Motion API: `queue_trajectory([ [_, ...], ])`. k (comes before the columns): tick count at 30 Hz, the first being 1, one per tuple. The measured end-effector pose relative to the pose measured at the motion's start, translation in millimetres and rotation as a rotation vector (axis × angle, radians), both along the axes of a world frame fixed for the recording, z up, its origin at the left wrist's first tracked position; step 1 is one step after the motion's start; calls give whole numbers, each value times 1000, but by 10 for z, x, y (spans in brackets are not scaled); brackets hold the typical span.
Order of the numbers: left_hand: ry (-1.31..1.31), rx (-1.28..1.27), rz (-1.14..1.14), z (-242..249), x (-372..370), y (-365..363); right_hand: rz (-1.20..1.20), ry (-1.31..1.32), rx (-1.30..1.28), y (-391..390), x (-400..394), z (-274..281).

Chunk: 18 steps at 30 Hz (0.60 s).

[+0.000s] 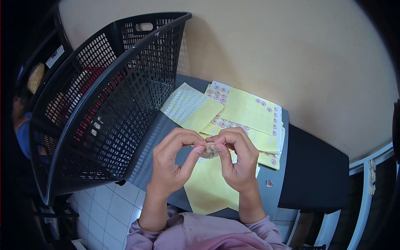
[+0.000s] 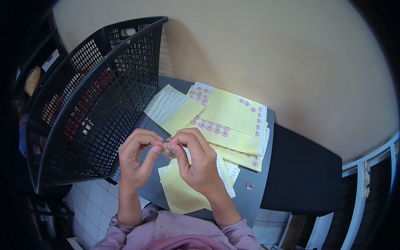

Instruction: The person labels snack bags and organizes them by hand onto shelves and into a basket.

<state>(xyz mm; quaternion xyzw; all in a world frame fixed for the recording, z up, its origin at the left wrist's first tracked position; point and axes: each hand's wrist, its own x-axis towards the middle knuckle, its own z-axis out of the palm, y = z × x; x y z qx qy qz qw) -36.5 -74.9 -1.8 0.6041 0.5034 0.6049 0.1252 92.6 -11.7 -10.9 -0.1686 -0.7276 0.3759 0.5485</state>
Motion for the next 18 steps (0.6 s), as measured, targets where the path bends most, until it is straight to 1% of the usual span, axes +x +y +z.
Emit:
queue_trajectory([
  [2,50,9,33,34,21,6,-89,-77,129,-2,-4,-8],
  [3,50,8,34,62,24,10,-89,-78,128,-12,-5,2],
  [5,201,39,40,118,19,28,-151,-128,250,-32,-9,36],
  [6,200,38,40,120,14,34,-150,-129,250,-29,-5,41],
  [8,310,76,63,124,3,40,-208,-162,299,1,23,56],
  [11,317,58,64,118,-20,20,-223,-161,366,98,108,68],
  [14,353,23,40,158,-64,6,-183,-142,306,102,151,95],
  [18,354,-23,4,176,-112,-34,-146,-158,296,110,184,87],
])
